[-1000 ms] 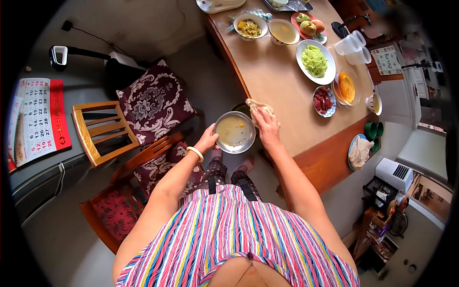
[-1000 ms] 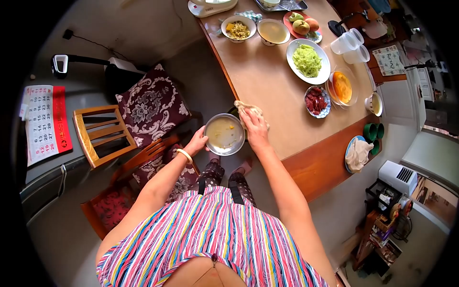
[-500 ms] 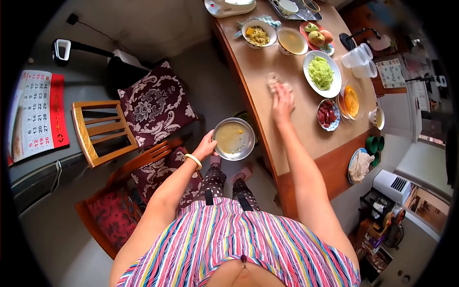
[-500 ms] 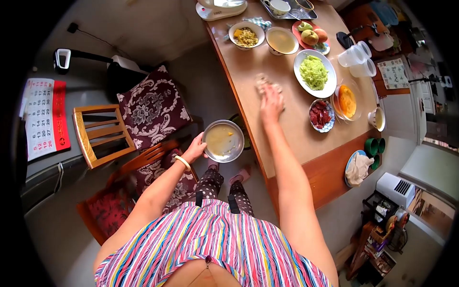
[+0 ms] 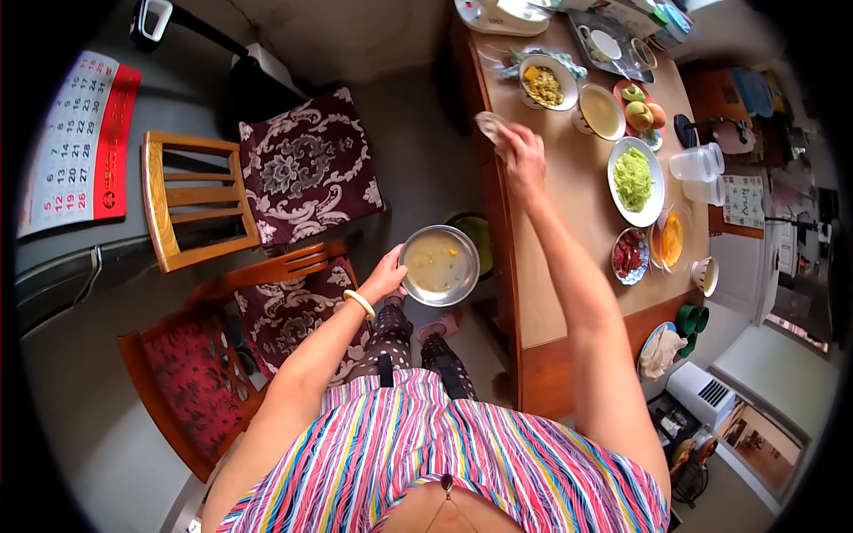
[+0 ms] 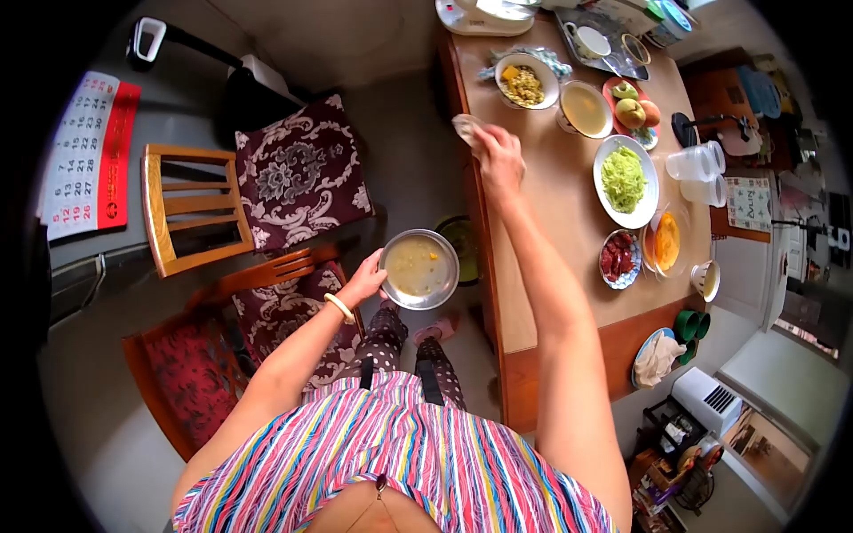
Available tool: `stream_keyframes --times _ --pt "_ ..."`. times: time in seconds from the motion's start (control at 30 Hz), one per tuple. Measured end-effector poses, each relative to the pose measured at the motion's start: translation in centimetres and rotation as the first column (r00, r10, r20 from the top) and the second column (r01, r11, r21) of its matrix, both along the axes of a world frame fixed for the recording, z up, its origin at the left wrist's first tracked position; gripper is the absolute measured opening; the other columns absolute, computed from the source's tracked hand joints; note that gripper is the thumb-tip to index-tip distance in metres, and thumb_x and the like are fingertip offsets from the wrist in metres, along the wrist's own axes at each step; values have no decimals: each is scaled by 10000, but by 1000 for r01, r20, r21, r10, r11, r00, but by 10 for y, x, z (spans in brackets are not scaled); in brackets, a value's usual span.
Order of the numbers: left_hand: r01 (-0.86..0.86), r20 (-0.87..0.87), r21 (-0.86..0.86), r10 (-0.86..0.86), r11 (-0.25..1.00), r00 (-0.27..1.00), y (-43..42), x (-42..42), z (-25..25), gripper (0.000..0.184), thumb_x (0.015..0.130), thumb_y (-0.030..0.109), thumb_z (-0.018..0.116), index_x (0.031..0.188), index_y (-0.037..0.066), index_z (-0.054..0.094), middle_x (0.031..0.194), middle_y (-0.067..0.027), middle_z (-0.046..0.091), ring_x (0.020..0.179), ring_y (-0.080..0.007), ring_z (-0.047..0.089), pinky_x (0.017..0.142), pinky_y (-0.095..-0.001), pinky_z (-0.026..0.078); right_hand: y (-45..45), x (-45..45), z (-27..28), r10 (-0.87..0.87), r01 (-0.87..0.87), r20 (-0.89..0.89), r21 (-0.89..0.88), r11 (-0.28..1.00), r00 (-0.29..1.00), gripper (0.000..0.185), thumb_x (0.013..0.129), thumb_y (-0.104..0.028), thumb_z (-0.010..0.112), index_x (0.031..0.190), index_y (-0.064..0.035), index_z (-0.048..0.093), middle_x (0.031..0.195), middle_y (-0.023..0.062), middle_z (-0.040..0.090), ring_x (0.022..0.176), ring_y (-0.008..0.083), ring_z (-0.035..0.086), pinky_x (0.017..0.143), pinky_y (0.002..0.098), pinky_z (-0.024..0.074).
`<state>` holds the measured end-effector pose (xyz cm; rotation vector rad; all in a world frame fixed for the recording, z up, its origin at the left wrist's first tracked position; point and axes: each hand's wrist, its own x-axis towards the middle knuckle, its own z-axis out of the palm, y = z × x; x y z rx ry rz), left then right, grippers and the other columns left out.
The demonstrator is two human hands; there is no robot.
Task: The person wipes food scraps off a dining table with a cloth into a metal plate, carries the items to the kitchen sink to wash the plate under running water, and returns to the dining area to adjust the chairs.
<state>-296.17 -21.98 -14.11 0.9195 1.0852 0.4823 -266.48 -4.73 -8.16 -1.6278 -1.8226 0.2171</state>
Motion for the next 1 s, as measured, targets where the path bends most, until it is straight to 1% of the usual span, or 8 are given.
stream_keyframes --times 0.1,0.17,0.27,0.37,0.5,0.53,0.63,1.0 --pt "-2 -22 10 2 1000 1000 -7 -10 -6 489 788 33 412 1275 2 388 981 -126 575 599 -158 599 431 -246 519 63 -22 31 271 -322 388 71 944 881 279 771 -81 577 1023 -165 662 1112 -8 580 1054 252 503 892 367 419" --pt "-15 -48 -7 15 1000 999 -11 -14 -7 482 794 35 412 1275 1 392 1001 -124 572 620 -158 603 436 -244 520 109 -28 14 342 -393 554 -29 919 759 249 793 -130 541 1007 -159 663 1123 -7 580 1086 230 488 906 350 392" --pt "-82 -61 4 82 997 995 -19 -16 -4 474 816 43 407 1288 10 370 1006 -112 565 609 -140 595 420 -227 503 139 -40 -7 426 -295 849 -339 893 313 220 811 -189 512 915 -143 701 1075 -11 612 1095 215 466 870 337 381" --pt "-111 -53 -5 111 994 992 -30 -20 -9 481 817 48 412 1295 15 367 1029 -108 562 658 -140 599 434 -234 519 133 -45 -37 375 -295 917 -324 899 137 237 813 -219 501 885 -163 720 1002 -3 632 1035 200 477 827 333 372" --pt "-178 -70 17 179 984 981 -51 -28 -16 478 802 33 419 1279 6 400 1012 -136 579 634 -175 619 450 -258 541 85 -46 -58 559 -202 829 -545 813 14 256 835 -232 486 909 -162 721 1030 23 640 1056 201 496 848 320 358" --pt "-187 -82 40 190 981 978 -57 -28 -16 477 798 28 418 1274 3 405 1004 -142 586 627 -178 622 447 -261 542 69 -41 -59 630 -251 777 -605 756 23 236 794 -197 512 913 -81 680 1002 79 621 1004 239 506 818 333 380" --pt "-227 -51 44 229 973 972 -77 -29 -16 488 790 20 415 1277 -4 398 1013 -132 573 642 -173 615 441 -255 540 19 -39 -63 596 -260 801 -564 783 55 247 806 -199 502 939 -91 680 1015 81 627 1020 239 505 824 330 380" --pt "-259 -6 89 260 962 965 -141 -19 -9 487 779 25 423 1265 0 409 1005 -116 583 656 -175 620 441 -263 545 -124 -28 -71 792 -149 602 -796 586 -99 268 828 -239 511 948 -90 699 1085 81 627 1051 254 524 856 358 391"
